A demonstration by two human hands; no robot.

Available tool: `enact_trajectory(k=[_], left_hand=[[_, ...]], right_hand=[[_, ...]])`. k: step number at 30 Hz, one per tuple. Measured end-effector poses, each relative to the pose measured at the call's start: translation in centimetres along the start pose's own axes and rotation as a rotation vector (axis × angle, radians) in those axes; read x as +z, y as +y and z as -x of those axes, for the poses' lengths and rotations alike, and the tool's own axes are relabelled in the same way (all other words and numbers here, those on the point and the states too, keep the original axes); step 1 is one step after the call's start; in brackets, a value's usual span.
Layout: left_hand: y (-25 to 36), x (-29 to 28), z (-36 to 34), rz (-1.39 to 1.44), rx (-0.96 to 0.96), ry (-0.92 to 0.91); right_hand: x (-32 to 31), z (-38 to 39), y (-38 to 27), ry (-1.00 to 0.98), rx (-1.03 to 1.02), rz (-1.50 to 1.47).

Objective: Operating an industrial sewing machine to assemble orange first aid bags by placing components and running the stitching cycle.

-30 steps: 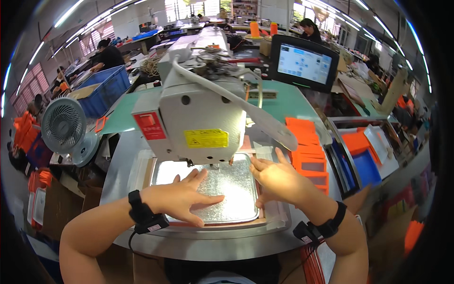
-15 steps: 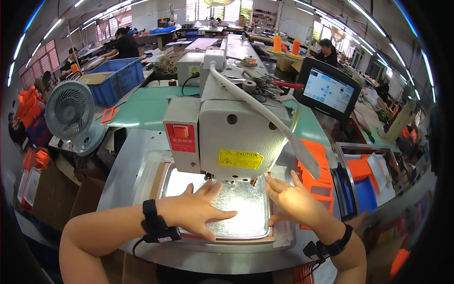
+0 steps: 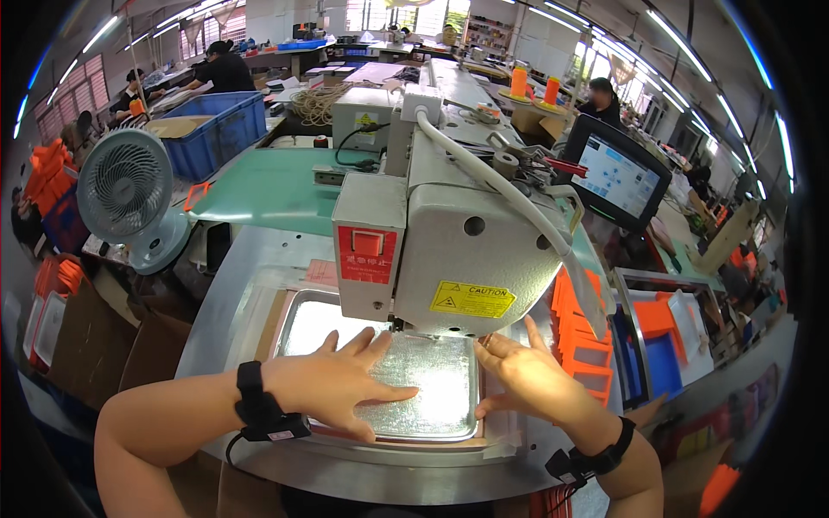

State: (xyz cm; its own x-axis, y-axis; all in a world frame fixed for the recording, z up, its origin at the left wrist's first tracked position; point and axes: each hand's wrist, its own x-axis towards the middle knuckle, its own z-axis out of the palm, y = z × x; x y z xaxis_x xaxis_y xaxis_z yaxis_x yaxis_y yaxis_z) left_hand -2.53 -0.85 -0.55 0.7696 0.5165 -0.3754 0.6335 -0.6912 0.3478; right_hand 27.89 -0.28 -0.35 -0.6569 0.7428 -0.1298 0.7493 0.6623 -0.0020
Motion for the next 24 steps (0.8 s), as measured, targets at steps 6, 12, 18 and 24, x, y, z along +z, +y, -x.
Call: enact_trajectory(k=[6, 12, 18, 24], left_hand=[[-1.4, 0.4, 1.3, -0.031, -0.006, 0.002], [-2.7, -0.8, 0.3, -0.07, -0.028, -0.027], [-5.5, -0.4, -1.3, 0.058, -0.002, -0.011], [-5.3, -3.2, -1.7, 0.173, -0.049, -0.041]], right_hand=[[0.6, -0.9, -0.9, 0.075, -0.012, 0.0], [0.5, -2.5, 0.3, -0.037, 0.035, -0.034], [1.1, -4.2, 2.1, -0.042, 0.023, -0.102], [0.4, -5.4, 3.4, -0.025, 0.031, -0.291]])
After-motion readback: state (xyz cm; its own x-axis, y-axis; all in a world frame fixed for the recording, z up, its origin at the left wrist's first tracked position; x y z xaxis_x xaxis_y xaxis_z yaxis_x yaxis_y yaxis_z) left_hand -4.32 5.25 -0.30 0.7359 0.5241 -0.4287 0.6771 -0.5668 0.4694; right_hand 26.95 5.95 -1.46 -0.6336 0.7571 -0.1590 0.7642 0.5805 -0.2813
